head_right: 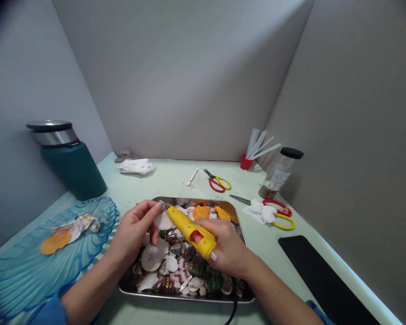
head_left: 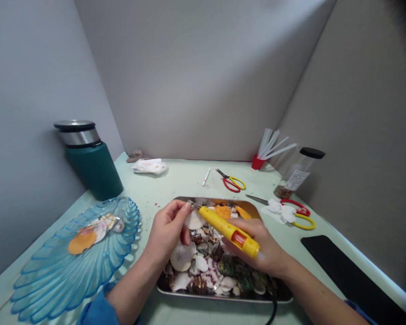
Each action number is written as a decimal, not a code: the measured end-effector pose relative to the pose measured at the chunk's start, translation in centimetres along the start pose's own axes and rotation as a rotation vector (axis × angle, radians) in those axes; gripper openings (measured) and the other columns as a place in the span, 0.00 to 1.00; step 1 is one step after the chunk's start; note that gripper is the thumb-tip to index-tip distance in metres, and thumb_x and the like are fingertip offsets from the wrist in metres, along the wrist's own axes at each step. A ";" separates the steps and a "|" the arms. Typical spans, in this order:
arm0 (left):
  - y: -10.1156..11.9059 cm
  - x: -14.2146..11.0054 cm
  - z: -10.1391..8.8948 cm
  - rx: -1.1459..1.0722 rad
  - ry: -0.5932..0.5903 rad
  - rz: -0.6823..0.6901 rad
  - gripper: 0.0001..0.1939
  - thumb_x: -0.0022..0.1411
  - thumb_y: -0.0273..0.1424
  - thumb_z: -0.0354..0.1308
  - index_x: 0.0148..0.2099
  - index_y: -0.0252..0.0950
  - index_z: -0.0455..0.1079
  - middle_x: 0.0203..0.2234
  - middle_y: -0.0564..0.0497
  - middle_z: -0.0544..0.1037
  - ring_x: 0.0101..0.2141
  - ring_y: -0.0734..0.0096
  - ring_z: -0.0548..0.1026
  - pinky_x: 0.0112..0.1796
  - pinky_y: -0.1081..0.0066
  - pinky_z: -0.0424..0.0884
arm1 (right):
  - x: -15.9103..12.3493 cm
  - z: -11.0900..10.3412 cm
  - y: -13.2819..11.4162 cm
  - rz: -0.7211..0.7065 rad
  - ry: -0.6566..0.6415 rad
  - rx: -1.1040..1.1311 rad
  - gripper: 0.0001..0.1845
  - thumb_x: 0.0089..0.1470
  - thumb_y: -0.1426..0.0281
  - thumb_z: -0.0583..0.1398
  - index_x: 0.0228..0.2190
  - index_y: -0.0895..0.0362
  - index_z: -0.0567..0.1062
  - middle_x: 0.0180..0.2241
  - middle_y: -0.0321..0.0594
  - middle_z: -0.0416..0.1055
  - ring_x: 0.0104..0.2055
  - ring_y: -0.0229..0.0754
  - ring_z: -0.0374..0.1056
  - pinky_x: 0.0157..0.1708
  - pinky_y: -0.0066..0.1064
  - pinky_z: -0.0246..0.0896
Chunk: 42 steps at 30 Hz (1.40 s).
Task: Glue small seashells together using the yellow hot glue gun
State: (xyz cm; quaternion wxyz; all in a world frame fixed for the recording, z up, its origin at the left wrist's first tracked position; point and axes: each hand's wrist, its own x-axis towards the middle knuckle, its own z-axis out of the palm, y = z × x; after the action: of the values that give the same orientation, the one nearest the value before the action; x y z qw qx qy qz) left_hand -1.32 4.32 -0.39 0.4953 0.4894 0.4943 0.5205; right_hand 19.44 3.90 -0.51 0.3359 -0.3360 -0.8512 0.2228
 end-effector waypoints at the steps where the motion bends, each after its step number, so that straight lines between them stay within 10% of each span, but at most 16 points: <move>1: 0.0 0.0 0.0 0.000 0.001 0.000 0.13 0.55 0.41 0.55 0.31 0.35 0.65 0.11 0.59 0.66 0.09 0.82 0.61 0.13 0.82 0.52 | 0.0 0.0 0.0 0.003 0.000 0.000 0.08 0.46 0.75 0.57 0.32 0.57 0.71 0.27 0.37 0.70 0.26 0.37 0.63 0.27 0.27 0.56; 42: -0.2 0.2 -0.1 -0.035 0.151 0.038 0.14 0.57 0.42 0.54 0.33 0.36 0.63 0.06 0.60 0.64 0.09 0.80 0.61 0.14 0.82 0.53 | -0.2 -0.1 0.4 0.014 0.015 -0.011 0.06 0.49 0.73 0.56 0.32 0.58 0.71 0.28 0.40 0.72 0.27 0.38 0.65 0.28 0.28 0.56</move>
State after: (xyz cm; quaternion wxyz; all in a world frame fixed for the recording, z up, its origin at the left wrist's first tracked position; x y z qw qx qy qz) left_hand -1.37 4.50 -0.59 0.4552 0.4493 0.5117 0.5736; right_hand 19.78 4.05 -0.83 0.3390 -0.3454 -0.8476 0.2178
